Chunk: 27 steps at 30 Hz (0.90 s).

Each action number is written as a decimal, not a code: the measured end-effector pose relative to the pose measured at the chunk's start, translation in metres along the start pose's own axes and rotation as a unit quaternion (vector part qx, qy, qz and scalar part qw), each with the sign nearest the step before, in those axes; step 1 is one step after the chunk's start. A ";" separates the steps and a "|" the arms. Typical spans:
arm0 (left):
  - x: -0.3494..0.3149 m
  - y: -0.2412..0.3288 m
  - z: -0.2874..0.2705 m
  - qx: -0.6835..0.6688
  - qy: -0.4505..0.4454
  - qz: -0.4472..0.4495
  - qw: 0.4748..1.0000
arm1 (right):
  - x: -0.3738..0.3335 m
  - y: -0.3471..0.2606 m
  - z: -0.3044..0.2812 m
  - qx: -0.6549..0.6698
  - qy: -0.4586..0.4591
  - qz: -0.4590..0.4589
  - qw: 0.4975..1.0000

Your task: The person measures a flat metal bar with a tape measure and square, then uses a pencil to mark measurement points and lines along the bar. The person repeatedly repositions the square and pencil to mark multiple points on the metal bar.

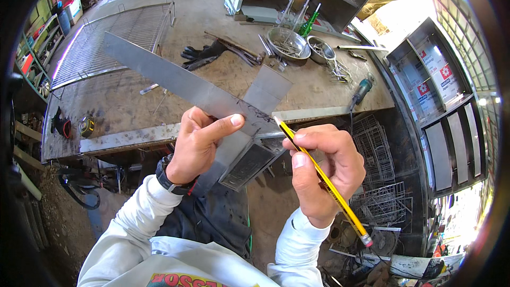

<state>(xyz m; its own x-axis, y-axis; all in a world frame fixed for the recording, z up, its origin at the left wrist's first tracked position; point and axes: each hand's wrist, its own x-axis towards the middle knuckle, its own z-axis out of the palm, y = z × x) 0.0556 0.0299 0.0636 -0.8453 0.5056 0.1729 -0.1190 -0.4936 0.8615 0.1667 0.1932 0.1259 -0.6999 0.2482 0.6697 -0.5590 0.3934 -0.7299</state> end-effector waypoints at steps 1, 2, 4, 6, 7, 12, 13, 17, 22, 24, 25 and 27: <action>-0.001 0.000 0.000 -0.002 -0.001 0.002 1.000 | 0.002 0.000 -0.001 -0.017 -0.015 -0.012 1.000; -0.001 -0.001 -0.001 0.000 -0.002 0.003 1.000 | 0.004 0.000 -0.001 -0.035 -0.030 -0.024 0.999; -0.001 -0.002 -0.002 0.005 -0.005 0.005 1.000 | 0.005 -0.002 0.004 -0.057 -0.019 -0.018 0.998; -0.003 -0.002 0.000 -0.005 -0.002 0.011 1.000 | 0.005 -0.001 0.004 -0.086 -0.027 -0.019 0.996; -0.004 -0.002 0.000 -0.010 0.000 0.014 1.000 | 0.005 0.000 0.005 -0.086 -0.025 -0.017 0.996; -0.003 -0.004 -0.005 0.002 -0.009 0.012 1.000 | 0.005 0.003 0.006 -0.095 -0.028 -0.005 0.995; -0.003 -0.004 -0.005 -0.001 -0.009 0.011 1.000 | 0.005 0.003 0.006 -0.102 -0.030 -0.005 0.994; -0.003 -0.010 -0.005 -0.016 0.003 0.009 1.000 | 0.009 0.005 0.009 -0.125 -0.051 -0.021 0.991; -0.005 -0.015 -0.004 -0.023 0.008 0.013 1.000 | 0.011 0.009 0.015 -0.135 -0.077 -0.034 0.987; -0.004 -0.021 -0.007 -0.015 0.009 0.018 1.000 | 0.012 0.010 0.017 -0.137 -0.085 -0.039 0.986; -0.004 -0.022 -0.008 -0.011 0.011 0.021 1.000 | 0.012 0.010 0.019 -0.135 -0.086 -0.037 0.986; -0.006 -0.021 -0.004 -0.017 0.018 0.033 0.999 | 0.012 0.010 0.020 -0.131 -0.089 -0.032 0.987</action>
<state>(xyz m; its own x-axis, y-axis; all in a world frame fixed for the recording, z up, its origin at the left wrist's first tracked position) 0.0614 0.0347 0.0427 -0.8700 0.4457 0.2106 -0.0800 -0.5491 0.8319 0.1435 0.1823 0.1236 -0.7465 0.0649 0.6622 -0.4869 0.6251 -0.6101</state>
